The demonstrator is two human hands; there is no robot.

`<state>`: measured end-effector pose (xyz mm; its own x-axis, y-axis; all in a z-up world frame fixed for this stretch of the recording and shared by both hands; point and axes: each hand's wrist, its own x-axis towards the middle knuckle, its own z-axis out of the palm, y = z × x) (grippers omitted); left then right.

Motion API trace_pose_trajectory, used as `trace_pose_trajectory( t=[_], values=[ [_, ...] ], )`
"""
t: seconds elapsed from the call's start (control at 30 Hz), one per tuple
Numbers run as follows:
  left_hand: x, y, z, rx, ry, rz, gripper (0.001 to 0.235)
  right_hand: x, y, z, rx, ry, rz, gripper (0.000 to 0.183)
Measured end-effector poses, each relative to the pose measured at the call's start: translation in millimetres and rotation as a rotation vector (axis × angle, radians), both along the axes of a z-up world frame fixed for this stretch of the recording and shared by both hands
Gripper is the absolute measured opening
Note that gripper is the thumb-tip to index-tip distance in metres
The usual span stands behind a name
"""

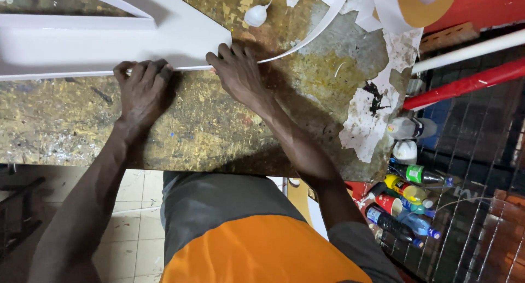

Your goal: Assembling a 3D sign letter by gluing a plastic strip to the perimeter of a letter frame and reinforcing it with a hot glue gun.

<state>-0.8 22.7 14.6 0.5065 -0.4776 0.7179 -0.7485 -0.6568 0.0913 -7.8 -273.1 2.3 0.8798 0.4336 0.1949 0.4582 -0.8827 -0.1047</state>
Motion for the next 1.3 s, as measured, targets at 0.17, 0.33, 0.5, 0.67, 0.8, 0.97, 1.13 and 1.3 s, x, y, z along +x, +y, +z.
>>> trace_pose_trajectory(
  t=[0.17, 0.33, 0.5, 0.67, 0.8, 0.97, 1.13, 1.3],
  values=[
    [2, 5, -11, -0.009, -0.003, -0.008, 0.017, 2, -1, -6, -0.027, -0.001, -0.004, 0.027],
    [1, 8, -21, 0.002, 0.005, -0.001, 0.017, -2, 1, 2, -0.027, 0.009, 0.005, 0.030],
    [-3, 14, -41, 0.261, 0.141, 0.133, 0.065, -6, 7, 20, -0.050, 0.126, -0.048, 0.050],
    [-2, 13, -42, 0.231, 0.171, 0.114, 0.081, -5, 5, 16, -0.046, 0.147, -0.051, 0.050],
    [-4, 18, -50, 0.190, 0.157, 0.098, 0.080, -3, 5, 9, -0.080, 0.140, -0.047, 0.043],
    [-3, 15, -44, 0.179, 0.132, 0.104, 0.064, 2, -1, 43, 0.057, 0.222, 0.019, 0.043],
    [-4, 12, -31, 0.163, 0.171, 0.087, 0.065, 11, -29, 90, 0.804, 0.202, -0.120, 0.027],
    [-5, 9, -23, 0.151, 0.153, 0.096, 0.066, 15, -88, 83, 0.762, 0.086, -0.538, 0.069]
  ],
)
